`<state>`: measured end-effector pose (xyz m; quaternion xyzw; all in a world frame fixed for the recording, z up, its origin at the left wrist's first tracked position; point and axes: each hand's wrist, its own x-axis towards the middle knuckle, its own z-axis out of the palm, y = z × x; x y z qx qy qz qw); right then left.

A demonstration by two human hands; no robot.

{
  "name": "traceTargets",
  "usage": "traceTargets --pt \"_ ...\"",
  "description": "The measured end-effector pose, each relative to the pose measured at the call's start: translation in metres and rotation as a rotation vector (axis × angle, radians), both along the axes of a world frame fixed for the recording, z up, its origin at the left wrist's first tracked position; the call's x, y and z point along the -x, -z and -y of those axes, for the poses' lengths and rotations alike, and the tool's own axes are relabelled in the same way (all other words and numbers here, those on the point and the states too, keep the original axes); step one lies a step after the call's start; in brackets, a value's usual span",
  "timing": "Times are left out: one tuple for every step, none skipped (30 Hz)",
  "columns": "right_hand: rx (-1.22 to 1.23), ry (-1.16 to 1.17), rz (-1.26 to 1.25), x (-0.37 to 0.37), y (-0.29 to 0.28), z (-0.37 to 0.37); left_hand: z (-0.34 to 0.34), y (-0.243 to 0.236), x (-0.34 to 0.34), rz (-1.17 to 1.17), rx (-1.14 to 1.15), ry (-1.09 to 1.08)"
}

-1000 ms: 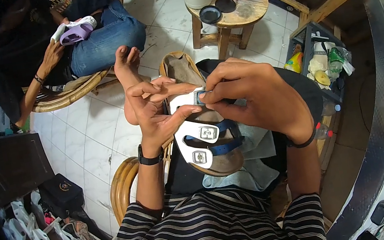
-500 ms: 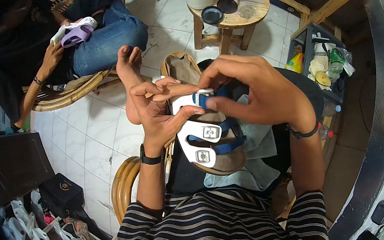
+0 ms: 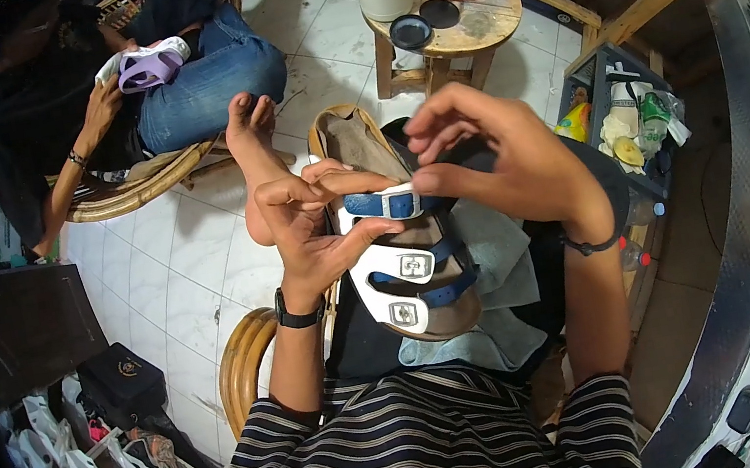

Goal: Replacing or repairing a buckle on a sandal.

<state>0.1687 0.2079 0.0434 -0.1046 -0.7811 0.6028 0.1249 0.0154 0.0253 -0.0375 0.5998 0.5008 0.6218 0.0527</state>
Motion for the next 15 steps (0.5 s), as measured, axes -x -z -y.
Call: traceTargets --pt "-0.039 0.009 -0.061 -0.005 0.0 -0.001 0.0 0.004 0.002 -0.002 -0.001 -0.003" --pt "-0.181 -0.061 -0.072 -0.012 -0.003 -0.002 0.0 0.009 0.004 0.042 -0.01 0.008" --pt "-0.179 -0.06 -0.075 -0.012 0.0 0.001 0.0 0.011 0.005 0.086 -0.016 0.023" --pt "-0.332 -0.072 -0.081 -0.008 0.004 0.006 0.002 0.011 0.005 0.114 -0.02 0.027" --pt "-0.485 -0.084 -0.087 -0.006 0.009 0.009 0.005 0.012 0.006 0.111 -0.017 0.025" --pt "-0.491 -0.068 -0.074 -0.004 0.012 0.01 0.008 0.01 0.008 0.089 0.016 0.039" --pt "-0.487 -0.072 -0.076 -0.003 0.012 0.01 0.012 0.008 0.009 0.068 0.049 0.052" --pt "-0.526 -0.085 -0.067 -0.002 0.01 0.011 0.016 0.005 0.011 0.009 0.076 0.017" --pt "-0.567 -0.101 -0.06 0.0 0.009 0.011 0.025 0.004 0.013 -0.038 0.136 -0.048" --pt "-0.566 -0.104 -0.06 0.0 0.013 0.01 0.028 -0.006 0.017 -0.131 0.139 -0.128" --pt "-0.451 -0.105 -0.062 0.0 0.018 0.01 0.03 -0.016 0.021 -0.224 0.142 -0.207" --pt "-0.333 -0.112 -0.069 0.003 0.02 0.012 0.038 -0.012 0.028 -0.207 0.162 -0.323" --pt "-0.33 -0.122 -0.071 0.004 0.02 0.014 0.046 -0.009 0.036 -0.187 0.17 -0.385" --pt "-0.355 -0.076 -0.057 0.005 0.018 0.016 0.054 -0.006 0.035 0.006 0.149 -0.411" --pt "-0.385 -0.026 -0.04 0.005 0.018 0.017 0.061 -0.001 0.031 0.201 0.122 -0.43"
